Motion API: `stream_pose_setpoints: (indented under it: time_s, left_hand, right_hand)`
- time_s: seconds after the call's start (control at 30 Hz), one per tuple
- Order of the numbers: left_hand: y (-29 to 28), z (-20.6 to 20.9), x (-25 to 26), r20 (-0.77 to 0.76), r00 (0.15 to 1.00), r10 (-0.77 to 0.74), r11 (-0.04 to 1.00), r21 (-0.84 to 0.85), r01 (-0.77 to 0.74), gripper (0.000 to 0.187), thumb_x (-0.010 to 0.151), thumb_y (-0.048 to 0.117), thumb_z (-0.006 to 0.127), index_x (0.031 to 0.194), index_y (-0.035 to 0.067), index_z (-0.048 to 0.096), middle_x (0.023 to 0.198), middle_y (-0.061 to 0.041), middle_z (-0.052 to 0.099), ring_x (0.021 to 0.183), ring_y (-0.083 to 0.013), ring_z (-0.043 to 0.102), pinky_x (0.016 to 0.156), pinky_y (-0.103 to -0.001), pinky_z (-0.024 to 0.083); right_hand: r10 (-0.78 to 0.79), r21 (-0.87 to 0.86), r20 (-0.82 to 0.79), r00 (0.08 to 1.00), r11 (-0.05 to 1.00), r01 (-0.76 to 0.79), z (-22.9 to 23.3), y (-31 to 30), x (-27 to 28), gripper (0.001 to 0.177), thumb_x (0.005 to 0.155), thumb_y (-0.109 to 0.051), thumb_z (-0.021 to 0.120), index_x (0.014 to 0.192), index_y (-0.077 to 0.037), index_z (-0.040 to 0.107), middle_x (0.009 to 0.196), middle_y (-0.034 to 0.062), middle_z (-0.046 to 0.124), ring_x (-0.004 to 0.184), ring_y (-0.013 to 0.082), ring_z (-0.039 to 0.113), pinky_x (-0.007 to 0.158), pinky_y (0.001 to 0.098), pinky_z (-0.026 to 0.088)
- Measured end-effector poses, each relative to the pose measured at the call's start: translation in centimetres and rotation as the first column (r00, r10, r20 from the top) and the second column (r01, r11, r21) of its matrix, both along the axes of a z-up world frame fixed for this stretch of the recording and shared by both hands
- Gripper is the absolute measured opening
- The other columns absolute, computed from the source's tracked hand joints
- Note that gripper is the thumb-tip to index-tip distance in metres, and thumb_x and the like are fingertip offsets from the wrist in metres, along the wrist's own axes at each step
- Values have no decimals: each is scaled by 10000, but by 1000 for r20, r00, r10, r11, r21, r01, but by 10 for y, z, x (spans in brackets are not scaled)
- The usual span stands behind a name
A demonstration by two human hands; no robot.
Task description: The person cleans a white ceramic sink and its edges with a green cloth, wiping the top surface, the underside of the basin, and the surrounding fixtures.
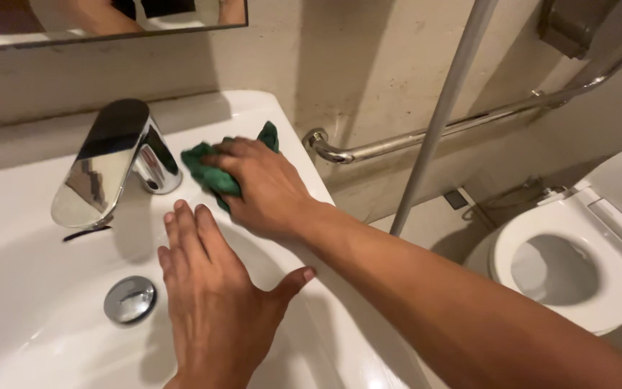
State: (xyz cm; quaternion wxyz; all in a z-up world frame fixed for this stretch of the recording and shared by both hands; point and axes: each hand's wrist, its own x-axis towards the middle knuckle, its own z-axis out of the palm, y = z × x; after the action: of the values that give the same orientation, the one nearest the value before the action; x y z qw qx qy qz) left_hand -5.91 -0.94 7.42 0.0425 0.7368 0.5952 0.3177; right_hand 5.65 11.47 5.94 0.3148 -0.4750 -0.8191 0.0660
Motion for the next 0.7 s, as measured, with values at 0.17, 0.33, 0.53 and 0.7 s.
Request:
stream_pose_setpoints:
  time_s: [0.17, 0.33, 0.53, 0.7]
  left_hand:
    - [2, -4, 1, -121, 991, -57, 997, -52, 51, 1225, 635, 639, 842, 1433, -157, 359, 1527, -413, 297, 1448, -538, 275, 1074, -644, 285]
    - [-3, -3, 3, -147, 985, -89, 975, -215, 56, 1161, 733, 658, 741, 1515, -87, 316, 1612, -318, 249, 1469, -447, 229, 1110, -632, 252]
    - [-6, 3, -14, -224, 953, -204, 918, -382, 107, 1013, 855, 660, 543, 1567, 8, 235, 1679, -208, 132, 1542, -373, 93, 1161, -643, 158]
    - [-49, 8, -16, -152, 924, -351, 903, -317, 291, 817, 968, 492, 498, 1572, -12, 281, 1649, -270, 244, 1479, -439, 207, 1088, -636, 279]
  right_hand:
    - [-250, -18, 22, 968, 968, 251, 12, 28, -18, 533, 759, -214, 754, 1285, -173, 678, 1422, 85, 563, 1352, 318, 500, 1095, 448, 446]
    - [-580, -72, 122, 806, 804, 590, 16, 11, -15, 545, 813, -319, 777, 1307, -157, 612, 1379, 127, 517, 1344, 359, 468, 1062, 613, 396]
    - [-580, -36, 15, 814, 813, 581, 11, -49, 16, 521, 818, -303, 760, 1306, -167, 642, 1356, 203, 526, 1207, 445, 538, 875, 556, 544]
    - [-667, -211, 17, 745, 726, 654, 20, -113, 33, 607, 830, -381, 747, 1377, -161, 601, 1175, 251, 618, 1004, 471, 650, 833, 560, 542]
